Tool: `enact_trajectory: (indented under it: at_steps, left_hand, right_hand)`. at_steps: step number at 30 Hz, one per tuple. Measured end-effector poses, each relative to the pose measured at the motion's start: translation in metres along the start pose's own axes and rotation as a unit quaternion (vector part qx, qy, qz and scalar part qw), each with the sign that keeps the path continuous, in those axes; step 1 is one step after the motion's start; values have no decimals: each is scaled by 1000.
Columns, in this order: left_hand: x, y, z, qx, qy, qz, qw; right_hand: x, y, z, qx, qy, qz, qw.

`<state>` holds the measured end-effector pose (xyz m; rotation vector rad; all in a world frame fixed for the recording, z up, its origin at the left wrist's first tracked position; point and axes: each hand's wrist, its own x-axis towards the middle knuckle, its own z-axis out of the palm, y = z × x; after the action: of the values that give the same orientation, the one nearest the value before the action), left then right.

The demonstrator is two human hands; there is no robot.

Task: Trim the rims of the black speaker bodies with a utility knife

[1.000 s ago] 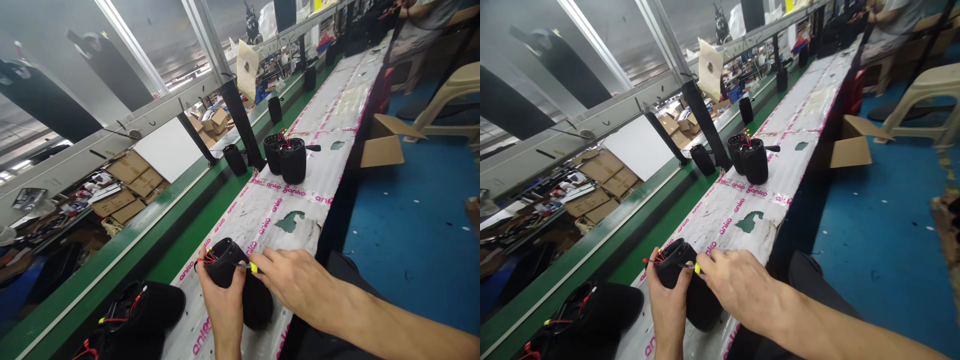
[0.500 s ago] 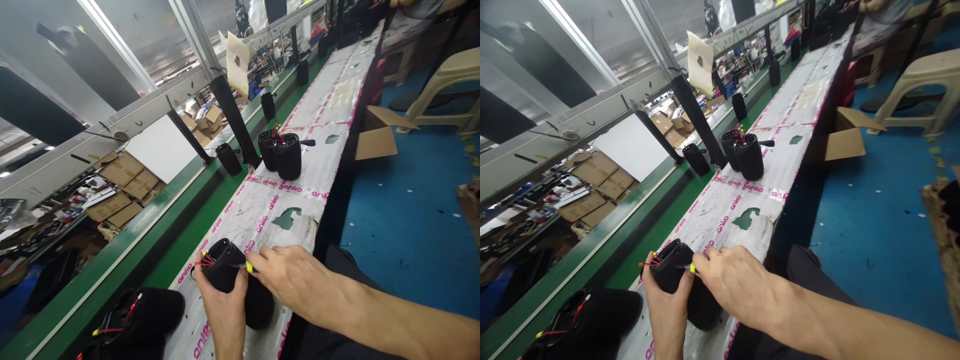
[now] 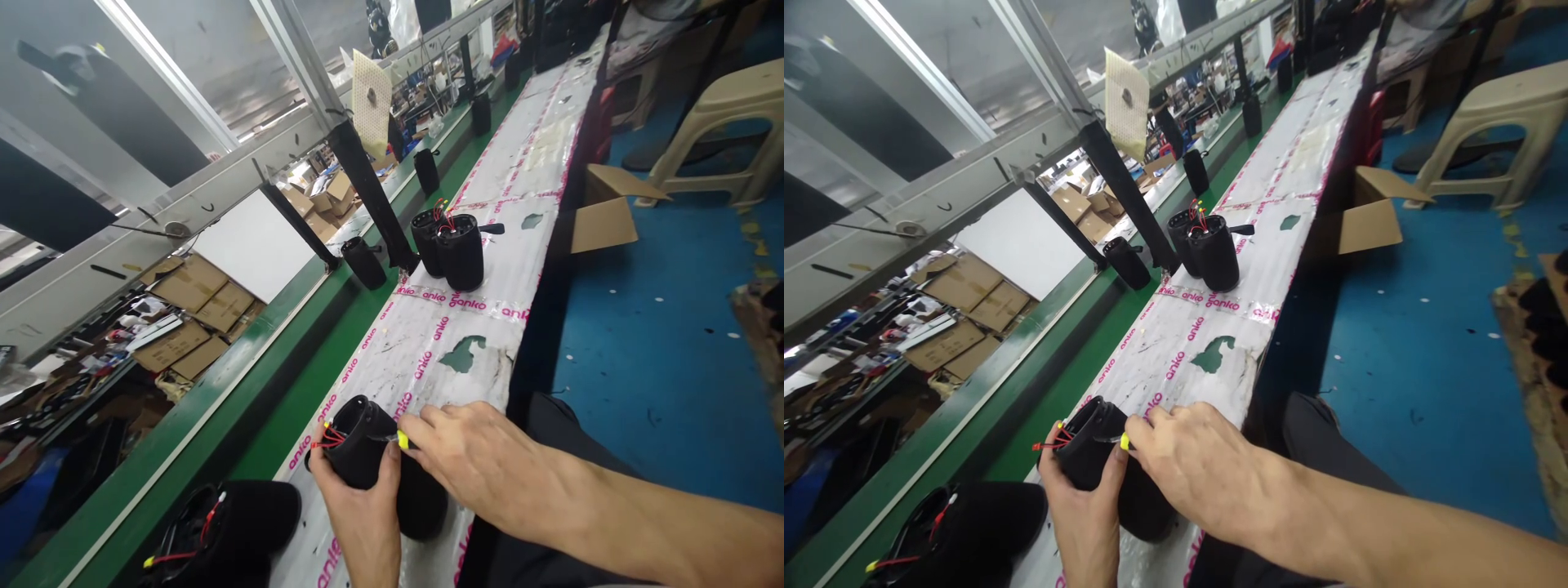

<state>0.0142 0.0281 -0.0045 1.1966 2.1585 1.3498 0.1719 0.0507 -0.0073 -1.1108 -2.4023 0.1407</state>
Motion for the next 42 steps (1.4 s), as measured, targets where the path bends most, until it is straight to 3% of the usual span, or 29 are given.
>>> enact_trajectory:
  at_steps: [11, 20, 24, 31, 34, 39, 42]
  left_hand:
    - [1, -2, 3, 15, 14, 7, 1000]
    - [-5, -5, 13, 3, 68, 28, 997]
    - [-6, -4, 14, 18, 79, 46, 996]
    - [-5, -6, 15, 35, 90, 48, 994]
    - [-5, -7, 15, 25, 84, 41, 995]
    - [2, -8, 8, 1, 79, 11, 997]
    - [7, -11, 1, -9, 58, -14, 998]
  right_hand:
    - [-3, -3, -4, -9, -5, 15, 1000]
    - [-29, -14, 11, -148, 44, 12, 988]
    - [-28, -19, 9, -172, 63, 7, 983]
    - [2, -23, -23, -116, -24, 34, 992]
    - [4, -21, -17, -94, -41, 52, 993]
    - [-9, -15, 1, 47, 15, 38, 998]
    - [-15, -11, 5, 90, 7, 70, 993]
